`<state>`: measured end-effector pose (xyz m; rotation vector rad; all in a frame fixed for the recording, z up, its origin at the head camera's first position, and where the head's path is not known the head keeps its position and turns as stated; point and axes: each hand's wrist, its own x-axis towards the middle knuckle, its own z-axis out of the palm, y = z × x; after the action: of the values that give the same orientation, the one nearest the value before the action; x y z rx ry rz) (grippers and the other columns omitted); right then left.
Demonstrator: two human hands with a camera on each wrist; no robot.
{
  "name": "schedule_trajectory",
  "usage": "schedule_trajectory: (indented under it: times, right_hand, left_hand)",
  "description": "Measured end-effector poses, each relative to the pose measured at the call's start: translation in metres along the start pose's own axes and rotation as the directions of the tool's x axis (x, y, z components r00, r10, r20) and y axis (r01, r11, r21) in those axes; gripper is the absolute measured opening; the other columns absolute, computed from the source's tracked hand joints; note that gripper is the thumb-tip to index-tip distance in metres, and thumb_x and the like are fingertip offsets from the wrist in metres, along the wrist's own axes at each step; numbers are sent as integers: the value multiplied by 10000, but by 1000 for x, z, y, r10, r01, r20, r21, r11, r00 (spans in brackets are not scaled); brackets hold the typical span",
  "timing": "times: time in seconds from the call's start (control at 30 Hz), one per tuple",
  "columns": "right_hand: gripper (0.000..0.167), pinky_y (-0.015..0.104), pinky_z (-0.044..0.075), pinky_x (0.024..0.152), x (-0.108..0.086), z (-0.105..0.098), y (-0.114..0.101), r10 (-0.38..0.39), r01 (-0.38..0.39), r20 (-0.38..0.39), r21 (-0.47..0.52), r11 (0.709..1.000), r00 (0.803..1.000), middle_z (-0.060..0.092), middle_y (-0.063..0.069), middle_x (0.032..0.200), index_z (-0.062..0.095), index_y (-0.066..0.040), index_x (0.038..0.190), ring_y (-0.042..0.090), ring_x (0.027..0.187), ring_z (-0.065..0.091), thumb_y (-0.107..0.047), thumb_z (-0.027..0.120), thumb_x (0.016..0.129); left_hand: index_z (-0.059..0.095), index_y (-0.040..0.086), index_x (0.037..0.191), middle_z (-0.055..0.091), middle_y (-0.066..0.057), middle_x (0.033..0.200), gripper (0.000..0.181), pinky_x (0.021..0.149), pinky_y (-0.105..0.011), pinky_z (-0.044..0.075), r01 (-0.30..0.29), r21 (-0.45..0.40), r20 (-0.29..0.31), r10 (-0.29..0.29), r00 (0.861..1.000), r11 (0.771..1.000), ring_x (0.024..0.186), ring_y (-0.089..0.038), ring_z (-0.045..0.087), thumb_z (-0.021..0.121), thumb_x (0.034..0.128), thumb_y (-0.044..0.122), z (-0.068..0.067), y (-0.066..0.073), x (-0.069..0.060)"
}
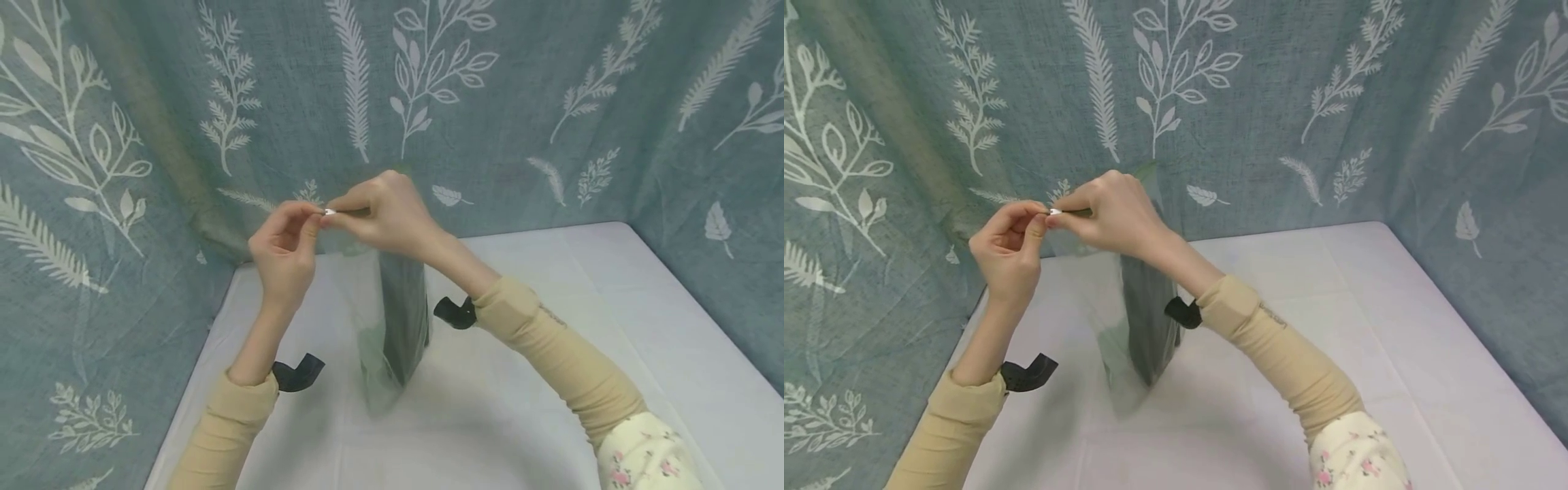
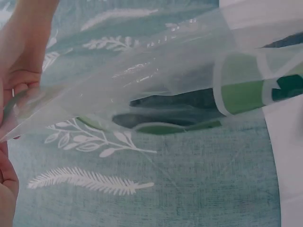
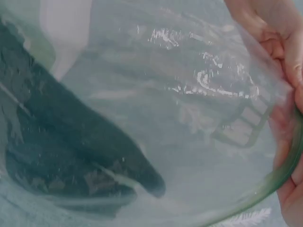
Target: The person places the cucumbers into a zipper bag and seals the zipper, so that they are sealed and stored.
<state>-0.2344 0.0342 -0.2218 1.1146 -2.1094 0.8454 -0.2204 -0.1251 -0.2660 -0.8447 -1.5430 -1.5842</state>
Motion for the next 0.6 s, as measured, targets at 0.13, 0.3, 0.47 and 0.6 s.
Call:
schedule_trajectory:
  times: [0.13,0.3,0.47,0.6]
  right_hand:
    - [109,179,392,505,-2,-3,2,-34,35,-20,41,999,999,750,21,762,786,-93,858,41,517,593,-187,746,820]
    - [105,180,415,515,-3,-8,1,-40,41,-19,58,997,999,750,28,761,784,-82,862,48,552,628,-170,747,818]
    - [99,191,421,514,-4,-13,-4,-48,48,-21,28,998,999,747,18,747,787,-96,859,42,533,604,-177,743,823]
    - [98,193,399,492,-4,-15,-5,-78,78,-45,20,997,996,742,21,724,786,-92,852,46,497,573,-172,737,826]
  left_hand:
    - [612,-147,831,657,125,826,21,691,-193,528,-16,-4,23,16,1000,1000,716,-45,619,593,839,-150,1,3,1]
    - [684,19,840,658,101,820,223,682,-195,530,-25,-21,36,26,999,999,706,-64,619,591,819,-183,2,7,4]
    - [702,78,841,658,71,819,292,681,-200,535,-54,-54,33,56,998,997,704,-76,617,592,813,-191,4,10,6]
    - [668,-47,807,657,46,810,81,674,-203,532,-75,-62,40,77,996,995,699,-82,615,626,842,-107,4,13,9]
